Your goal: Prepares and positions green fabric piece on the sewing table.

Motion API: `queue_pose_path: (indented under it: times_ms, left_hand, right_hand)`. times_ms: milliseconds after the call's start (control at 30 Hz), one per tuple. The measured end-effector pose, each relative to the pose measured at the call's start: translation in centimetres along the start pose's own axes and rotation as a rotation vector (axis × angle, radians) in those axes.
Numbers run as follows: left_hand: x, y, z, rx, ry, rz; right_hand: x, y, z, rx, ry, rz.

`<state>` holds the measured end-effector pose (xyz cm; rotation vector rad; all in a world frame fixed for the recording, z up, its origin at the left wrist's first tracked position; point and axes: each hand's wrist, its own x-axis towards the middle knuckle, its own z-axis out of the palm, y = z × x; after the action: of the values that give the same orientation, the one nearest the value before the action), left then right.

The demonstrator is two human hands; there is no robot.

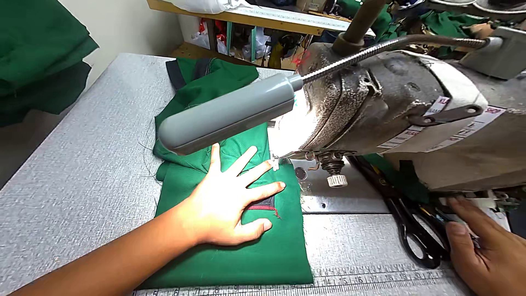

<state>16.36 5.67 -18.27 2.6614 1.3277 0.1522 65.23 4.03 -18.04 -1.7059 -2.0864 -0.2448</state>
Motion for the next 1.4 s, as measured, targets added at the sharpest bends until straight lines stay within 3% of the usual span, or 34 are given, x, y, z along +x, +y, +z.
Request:
queue_pose_path:
  times_ms: [133,300,367,467,933,1133,1300,1400]
  left_hand:
    - [0.1,0.0,-0.1,-0.031,-0.028,-0.017]
    - [0.0,0.3,-0.2,-0.041,0.012,-0.054]
    - [0.0,0.3,-0.3,-0.035,0.009,-0.064]
    - [0.1,0.2,-0.3,-0.033,-0.008,-0.068]
    - [4.0,-3.8,-0.9,-0.045,0.17,0.026]
    - [3.1,-1.9,-1.9,0.169,0.24,-0.024]
    - [0.6,0.0,-0.8,-0.043,0.009,-0.095]
    - [0.7,-0.3,-0.5,-0.084,-0.028,-0.111]
  right_hand:
    - [2.0,-3.8,-2.7,0.091,0.062,-0.173]
    - [2.8,-16.0,0.5,0.411,-0.376,-0.692]
    - [2.4,-17.6,2.5,0.468,-0.516,-0.858]
    - [2.3,-17.4,3.7,0.389,-0.513,-0.969]
    - [7.9,-17.8,5.2,0.342,-0.511,-0.963]
    - [6.9,-18.8,3.3,0.33,-0.542,-0.869]
    - [4.6,-18.3,3.2,0.344,-0.523,-0.862]
    - [4.6,-18.2,3.7,0.339,-0.494,-0.868]
